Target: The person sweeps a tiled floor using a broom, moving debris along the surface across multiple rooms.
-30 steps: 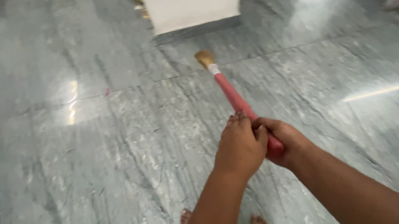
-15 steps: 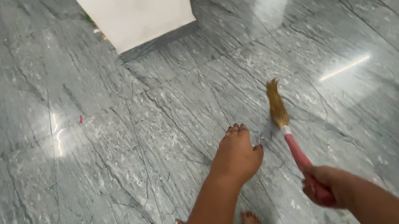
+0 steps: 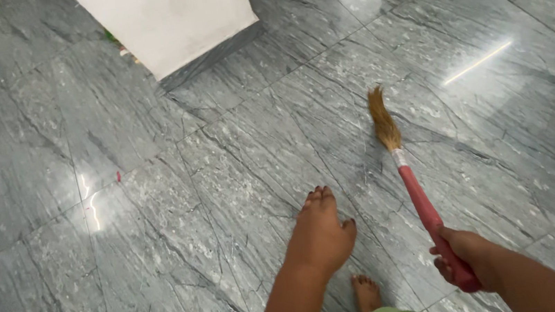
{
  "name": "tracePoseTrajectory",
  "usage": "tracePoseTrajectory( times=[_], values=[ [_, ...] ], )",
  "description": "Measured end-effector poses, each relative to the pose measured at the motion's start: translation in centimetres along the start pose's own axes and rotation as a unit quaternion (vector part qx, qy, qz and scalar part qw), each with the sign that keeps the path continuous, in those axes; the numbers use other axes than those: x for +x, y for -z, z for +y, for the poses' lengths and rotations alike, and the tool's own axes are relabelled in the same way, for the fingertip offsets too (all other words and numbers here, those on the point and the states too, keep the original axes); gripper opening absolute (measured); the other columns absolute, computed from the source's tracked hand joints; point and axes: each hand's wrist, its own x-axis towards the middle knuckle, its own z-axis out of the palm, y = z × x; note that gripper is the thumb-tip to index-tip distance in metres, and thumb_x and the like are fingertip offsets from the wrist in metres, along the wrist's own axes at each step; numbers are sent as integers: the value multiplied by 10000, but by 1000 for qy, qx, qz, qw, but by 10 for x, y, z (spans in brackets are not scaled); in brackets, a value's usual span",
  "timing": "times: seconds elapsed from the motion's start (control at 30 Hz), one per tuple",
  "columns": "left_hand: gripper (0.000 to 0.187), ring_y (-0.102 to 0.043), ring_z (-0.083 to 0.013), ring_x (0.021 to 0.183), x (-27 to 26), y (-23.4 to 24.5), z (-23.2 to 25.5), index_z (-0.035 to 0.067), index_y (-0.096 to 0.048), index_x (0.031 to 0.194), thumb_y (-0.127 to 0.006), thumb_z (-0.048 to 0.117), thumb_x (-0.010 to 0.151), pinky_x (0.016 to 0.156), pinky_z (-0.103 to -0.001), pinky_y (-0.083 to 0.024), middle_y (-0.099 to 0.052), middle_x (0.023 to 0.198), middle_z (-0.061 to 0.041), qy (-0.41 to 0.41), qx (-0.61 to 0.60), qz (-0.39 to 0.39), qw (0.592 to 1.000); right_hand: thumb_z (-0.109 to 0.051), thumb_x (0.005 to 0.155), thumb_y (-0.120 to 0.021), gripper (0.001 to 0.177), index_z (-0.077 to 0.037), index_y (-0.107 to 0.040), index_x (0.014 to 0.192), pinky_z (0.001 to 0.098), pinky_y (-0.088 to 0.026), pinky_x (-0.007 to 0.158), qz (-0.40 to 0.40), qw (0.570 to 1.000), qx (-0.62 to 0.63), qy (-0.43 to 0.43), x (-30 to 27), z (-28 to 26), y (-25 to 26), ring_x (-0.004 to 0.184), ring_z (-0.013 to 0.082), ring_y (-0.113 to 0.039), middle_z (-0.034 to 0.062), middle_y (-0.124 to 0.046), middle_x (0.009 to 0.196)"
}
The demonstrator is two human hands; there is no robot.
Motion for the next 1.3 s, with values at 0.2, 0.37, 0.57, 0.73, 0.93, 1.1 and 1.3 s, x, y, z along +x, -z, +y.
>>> tracePoseTrajectory(
  times=[0.2,0.37,0.57,0.73,0.93,1.1,1.3],
  values=[
    [727,-342,-423,1463,-7,26,-18,-154,-384,1437,-667,236,893,1214,-425,-279,-376,1528,-349,-24,-27,52,998,-461,1041,-532,501,33,-542,1118,272,-381,423,16,1000,-9,10,4,-5,-21,492,150,-422,64,-442,653],
    [695,-365,-422,1458,-31,77,-52,-155,-415,1419,-657,220,887,1204,-423,-305,-415,1513,-344,-23,-48,129,990,-471,1010,-579,516,31,-542,1122,270,-375,413,14,994,-103,-17,-8,-21,-63,478,146,-425,66,-475,657],
    [701,-355,-400,1462,-74,136,-108,-124,-409,1433,-663,219,878,1192,-415,-310,-407,1517,-324,37,-54,197,978,-539,979,-577,580,17,-573,1143,281,-366,429,2,963,-268,-29,-28,-2,-171,486,156,-409,56,-453,638],
    [681,-300,-406,1490,-121,180,-151,-109,-383,1465,-634,179,902,1184,-440,-289,-362,1574,-292,50,-52,259,963,-516,997,-595,542,18,-569,1087,293,-407,450,5,939,-343,-4,-40,29,-270,508,157,-461,54,-488,652],
    [715,-298,-425,1490,-168,219,-197,-121,-348,1481,-647,163,897,1205,-443,-270,-351,1568,-311,51,-27,322,945,-492,984,-613,463,-36,-540,945,317,-393,443,-26,906,-422,20,-9,57,-357,492,174,-461,54,-493,622],
    [669,-340,-423,1496,-193,216,-223,-100,-404,1447,-661,160,888,1233,-434,-287,-407,1556,-305,80,-11,348,934,-561,989,-577,520,-49,-538,911,315,-379,415,-77,892,-445,12,-7,90,-400,439,167,-429,53,-469,585],
    [736,-328,-444,1462,-205,205,-218,-94,-361,1484,-677,143,862,1190,-443,-294,-389,1539,-319,138,-36,334,932,-574,973,-563,539,-39,-534,920,369,-391,426,-143,883,-441,74,-64,118,-439,451,212,-453,84,-493,586]
  ],
)
